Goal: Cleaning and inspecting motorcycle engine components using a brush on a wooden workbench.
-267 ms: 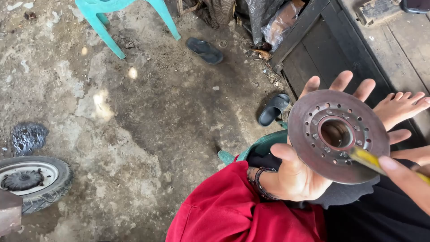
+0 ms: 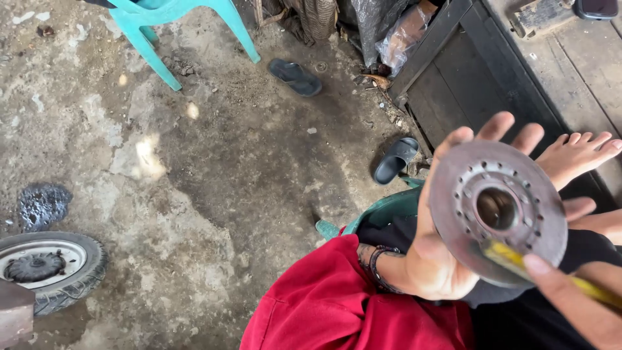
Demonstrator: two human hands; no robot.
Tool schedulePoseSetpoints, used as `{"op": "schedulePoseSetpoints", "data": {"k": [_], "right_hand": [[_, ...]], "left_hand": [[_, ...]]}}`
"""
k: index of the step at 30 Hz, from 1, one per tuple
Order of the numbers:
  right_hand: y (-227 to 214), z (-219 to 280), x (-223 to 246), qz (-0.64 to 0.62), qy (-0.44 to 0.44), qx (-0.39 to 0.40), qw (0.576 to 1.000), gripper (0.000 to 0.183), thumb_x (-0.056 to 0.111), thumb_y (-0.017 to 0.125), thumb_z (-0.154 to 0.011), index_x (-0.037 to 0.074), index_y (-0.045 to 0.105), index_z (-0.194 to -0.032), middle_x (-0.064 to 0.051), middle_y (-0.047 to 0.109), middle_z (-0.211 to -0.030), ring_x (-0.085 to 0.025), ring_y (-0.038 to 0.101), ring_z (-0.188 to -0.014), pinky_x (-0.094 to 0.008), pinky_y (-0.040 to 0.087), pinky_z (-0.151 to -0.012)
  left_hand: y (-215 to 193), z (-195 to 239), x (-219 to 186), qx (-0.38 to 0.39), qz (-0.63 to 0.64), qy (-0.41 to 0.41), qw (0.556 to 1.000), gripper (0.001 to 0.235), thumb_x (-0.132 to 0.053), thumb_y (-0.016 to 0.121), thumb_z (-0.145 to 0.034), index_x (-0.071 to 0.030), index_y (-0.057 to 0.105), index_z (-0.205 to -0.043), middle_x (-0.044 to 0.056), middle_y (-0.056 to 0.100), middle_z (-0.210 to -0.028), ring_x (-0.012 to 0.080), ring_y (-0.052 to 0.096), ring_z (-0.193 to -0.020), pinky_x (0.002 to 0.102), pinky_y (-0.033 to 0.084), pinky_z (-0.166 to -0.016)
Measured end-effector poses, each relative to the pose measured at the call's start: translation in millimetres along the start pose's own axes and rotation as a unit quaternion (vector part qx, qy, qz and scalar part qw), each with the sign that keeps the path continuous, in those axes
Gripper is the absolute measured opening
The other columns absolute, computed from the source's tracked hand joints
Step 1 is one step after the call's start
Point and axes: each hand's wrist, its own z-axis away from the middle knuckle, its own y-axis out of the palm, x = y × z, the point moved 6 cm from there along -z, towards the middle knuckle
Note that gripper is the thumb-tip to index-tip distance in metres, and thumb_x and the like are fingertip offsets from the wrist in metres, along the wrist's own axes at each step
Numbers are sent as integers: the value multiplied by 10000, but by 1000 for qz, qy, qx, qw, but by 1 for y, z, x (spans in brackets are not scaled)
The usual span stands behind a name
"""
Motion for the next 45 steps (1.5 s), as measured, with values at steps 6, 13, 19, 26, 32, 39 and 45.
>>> {"op": "schedulePoseSetpoints", "data": {"k": [6, 13, 19, 26, 32, 39, 45], "right_hand": [[-15, -11, 70, 93, 189, 104, 972, 262, 547, 662, -850, 406, 865, -934, -57, 713, -552, -159, 646, -452, -259, 465, -537], [-14, 41, 78, 187, -142, -141, 962, 224, 257, 679, -922, 323, 802, -1097, -18, 672, -782, -149, 473, -438, -316, 361, -447], [-36, 75, 97, 309, -339, -73, 885, 433, 83, 615, -930, 121, 648, -1360, -77, 661, -966, -153, 618, -485, -299, 482, -351], [-64, 133, 83, 257, -194, -236, 917, 196, 35, 714, -946, 40, 785, -1129, -98, 644, -810, -144, 339, -376, -281, 353, -376], [-74, 108, 108, 354, -149, -132, 914, 245, 13, 744, -905, 150, 745, -1109, -60, 704, -946, -129, 554, -482, -262, 359, -349], [-51, 147, 57, 289, -238, -171, 911, 315, 95, 634, -955, 73, 732, -1254, -76, 602, -737, -133, 386, -377, -301, 374, -312], [-56, 135, 66, 295, -145, -141, 934, 321, 85, 661, -957, 142, 703, -1269, -4, 542, -718, -149, 460, -416, -330, 382, -302]], "left_hand": [[-7, 21, 29, 50, 5, 16, 999, 1172, -608, 893, -601, -157, 384, -1556, 225, 322, -1761, 533, 238, -1751, 647, 395, -1263], [22, 54, 52, 105, -4, -66, 992, 1101, -670, 837, -681, -203, 385, -1569, 210, 367, -1685, 464, 313, -1665, 576, 365, -1331], [11, 82, 75, 138, 40, -195, 970, 1067, -610, 822, -701, -221, 377, -1589, 181, 368, -1670, 434, 304, -1657, 627, 382, -1285], [18, 96, 91, 131, 113, -299, 938, 1033, -540, 804, -725, -243, 367, -1613, 146, 370, -1653, 398, 293, -1648, 687, 401, -1231], [10, 85, 89, 120, 142, -326, 927, 1010, -480, 788, -745, -261, 359, -1633, 117, 371, -1638, 368, 284, -1641, 738, 418, -1184], [-17, 68, 92, 205, 185, -312, 909, 798, -383, 664, -927, -236, 351, -1646, 121, 395, -1665, 373, 314, -1635, 785, 433, -1150], [6, 63, 68, 251, 81, -197, 944, 1035, -364, 796, -748, -228, 287, -1639, 97, 390, -1635, 355, 321, -1606, 697, 445, -1180]]}}
